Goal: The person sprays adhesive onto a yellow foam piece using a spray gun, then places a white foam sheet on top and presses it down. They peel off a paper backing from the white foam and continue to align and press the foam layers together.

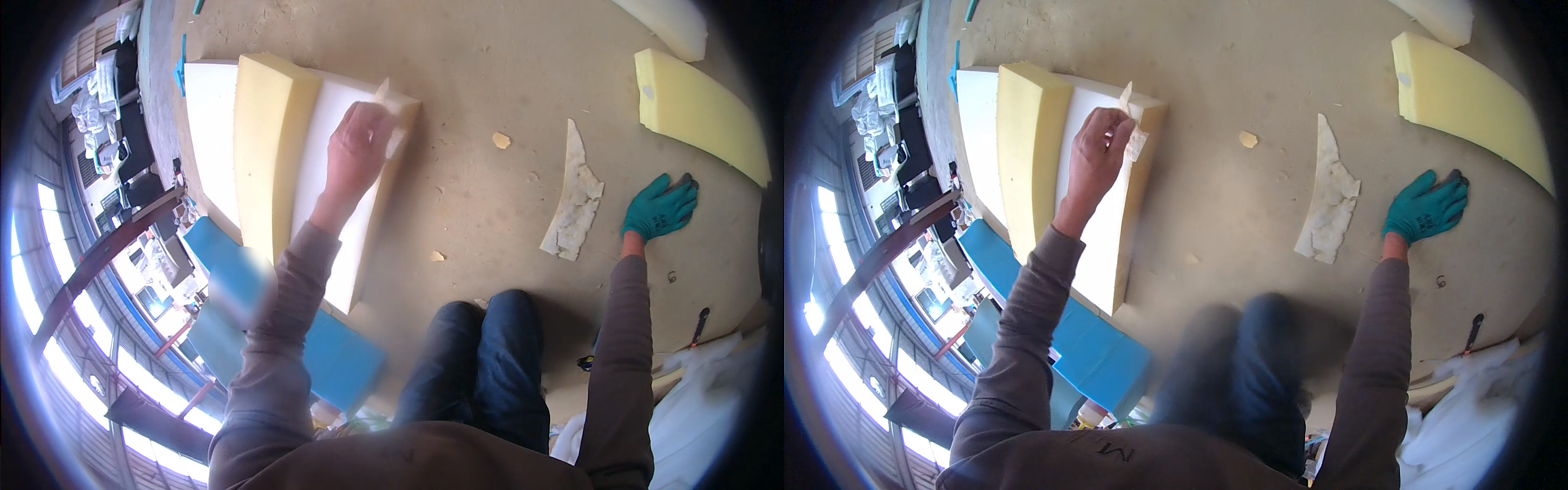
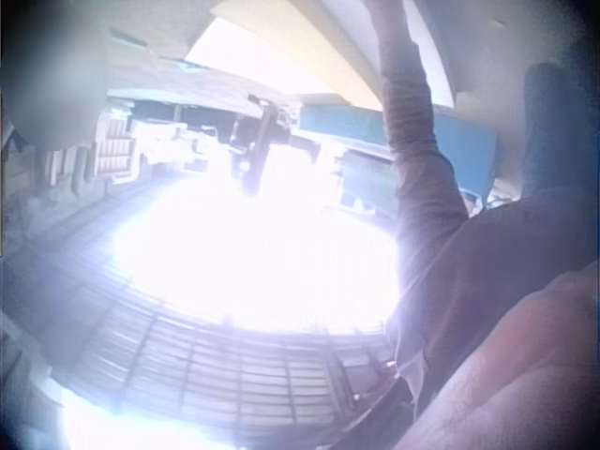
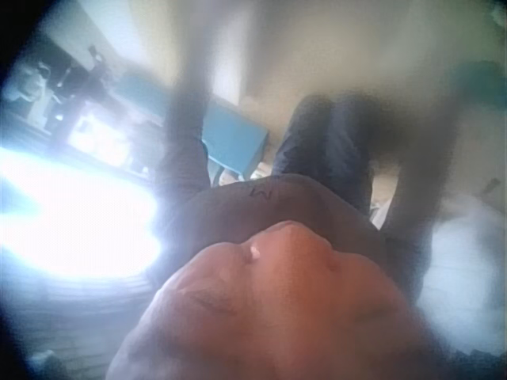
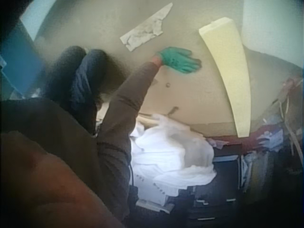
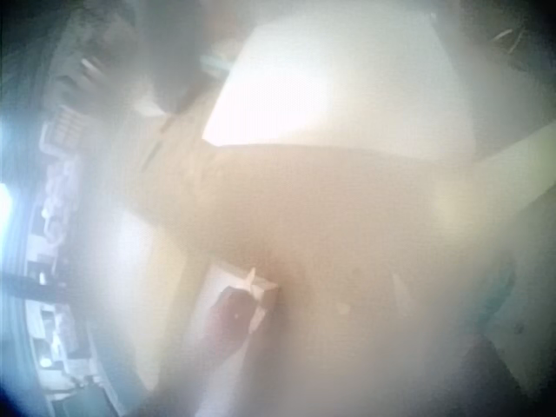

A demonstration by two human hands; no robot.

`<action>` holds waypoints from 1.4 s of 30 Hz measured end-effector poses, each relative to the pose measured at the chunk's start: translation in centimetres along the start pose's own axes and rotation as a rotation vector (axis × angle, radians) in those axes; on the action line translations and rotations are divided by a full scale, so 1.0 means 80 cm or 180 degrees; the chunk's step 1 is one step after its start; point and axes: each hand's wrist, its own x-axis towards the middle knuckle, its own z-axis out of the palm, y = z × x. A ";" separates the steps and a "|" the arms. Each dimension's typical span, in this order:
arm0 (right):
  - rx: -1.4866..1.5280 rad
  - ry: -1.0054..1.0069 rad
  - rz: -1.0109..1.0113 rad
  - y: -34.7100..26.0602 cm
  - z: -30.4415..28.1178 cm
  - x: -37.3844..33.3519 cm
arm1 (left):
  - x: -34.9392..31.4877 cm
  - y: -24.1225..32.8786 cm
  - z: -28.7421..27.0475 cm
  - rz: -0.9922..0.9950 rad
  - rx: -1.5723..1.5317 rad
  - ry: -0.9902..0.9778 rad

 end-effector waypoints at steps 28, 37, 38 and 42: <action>-0.0316 -0.0197 -0.0052 0.003 0.006 0.000 | -0.078 0.099 0.108 -0.1278 -0.2311 -0.1820; -0.0456 -0.0228 -0.0110 0.012 0.014 -0.005 | 0.005 0.066 0.135 -0.3088 -0.4725 0.2059; -0.0490 -0.0178 -0.0146 0.013 0.014 -0.005 | 0.015 0.065 0.138 -0.3249 -0.4841 0.2225; -0.0459 -0.0153 -0.0151 0.010 0.013 -0.005 | 0.029 0.065 0.144 -0.3398 -0.5112 0.2618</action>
